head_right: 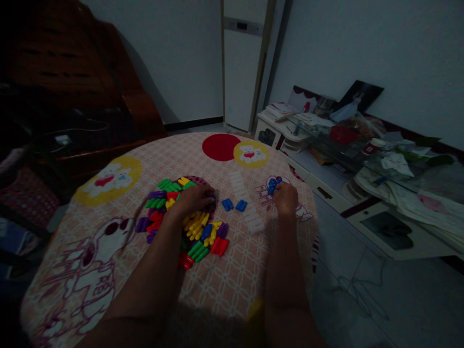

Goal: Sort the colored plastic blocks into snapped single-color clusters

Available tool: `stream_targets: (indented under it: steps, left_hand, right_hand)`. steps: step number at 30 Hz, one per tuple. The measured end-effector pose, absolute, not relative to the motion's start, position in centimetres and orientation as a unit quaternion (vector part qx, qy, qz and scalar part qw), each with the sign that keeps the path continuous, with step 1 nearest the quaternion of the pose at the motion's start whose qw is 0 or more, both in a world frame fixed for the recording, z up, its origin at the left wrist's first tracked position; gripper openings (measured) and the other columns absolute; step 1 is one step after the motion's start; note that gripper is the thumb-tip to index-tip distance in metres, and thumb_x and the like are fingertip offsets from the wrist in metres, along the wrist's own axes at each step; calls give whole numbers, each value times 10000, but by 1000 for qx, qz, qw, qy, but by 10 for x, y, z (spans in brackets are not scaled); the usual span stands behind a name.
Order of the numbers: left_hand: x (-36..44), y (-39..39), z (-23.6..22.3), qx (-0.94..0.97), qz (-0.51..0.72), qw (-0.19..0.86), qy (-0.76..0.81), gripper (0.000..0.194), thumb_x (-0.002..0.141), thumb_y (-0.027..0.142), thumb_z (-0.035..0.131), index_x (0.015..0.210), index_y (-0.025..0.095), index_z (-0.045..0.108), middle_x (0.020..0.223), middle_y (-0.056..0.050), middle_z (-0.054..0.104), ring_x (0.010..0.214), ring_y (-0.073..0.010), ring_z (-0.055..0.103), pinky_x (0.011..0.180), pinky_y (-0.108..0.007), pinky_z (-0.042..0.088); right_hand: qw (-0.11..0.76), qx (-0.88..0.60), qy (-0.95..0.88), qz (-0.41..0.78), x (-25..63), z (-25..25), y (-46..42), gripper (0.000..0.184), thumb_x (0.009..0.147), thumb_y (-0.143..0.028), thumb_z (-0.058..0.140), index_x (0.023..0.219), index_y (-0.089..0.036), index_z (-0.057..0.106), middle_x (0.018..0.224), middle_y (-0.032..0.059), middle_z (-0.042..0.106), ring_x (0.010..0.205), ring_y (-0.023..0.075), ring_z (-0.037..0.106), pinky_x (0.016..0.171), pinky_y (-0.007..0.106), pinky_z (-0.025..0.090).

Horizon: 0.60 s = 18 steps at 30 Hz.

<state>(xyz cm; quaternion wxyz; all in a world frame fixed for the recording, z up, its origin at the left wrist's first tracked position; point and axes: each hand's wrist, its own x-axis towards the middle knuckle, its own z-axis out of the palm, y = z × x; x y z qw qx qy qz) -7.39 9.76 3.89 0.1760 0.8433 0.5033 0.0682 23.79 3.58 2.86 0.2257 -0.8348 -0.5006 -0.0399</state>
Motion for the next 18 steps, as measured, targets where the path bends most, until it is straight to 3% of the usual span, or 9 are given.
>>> stream_targets:
  steps: [6, 12, 18]
  left_hand:
    - [-73, 97, 41, 843, 58, 174, 506, 397, 836, 217, 613, 1224, 181, 690, 1200, -95, 740, 1094, -258, 685, 896, -308, 498]
    - [-74, 100, 37, 853, 44, 166, 494, 379, 755, 118, 600, 1100, 173, 747, 1124, -105, 760, 1050, -271, 693, 851, -311, 495]
    - [-77, 104, 34, 839, 127, 211, 486, 248, 732, 169, 632, 952, 165, 746, 953, -89, 770, 885, -241, 701, 770, -303, 491]
  right_hand:
    - [267, -836, -475, -56, 234, 27, 35, 195, 734, -150, 596, 850, -157, 752, 876, 126, 761, 835, 243, 701, 792, 324, 499]
    - [384, -804, -452, -40, 239, 35, 37, 145, 718, -198, 570, 752, -163, 707, 747, 88, 729, 739, 219, 679, 748, 319, 514]
    - [459, -731, -489, 129, 210, 39, 43, 205, 725, -307, 571, 771, -152, 697, 658, 40, 688, 583, 166, 638, 534, 241, 479]
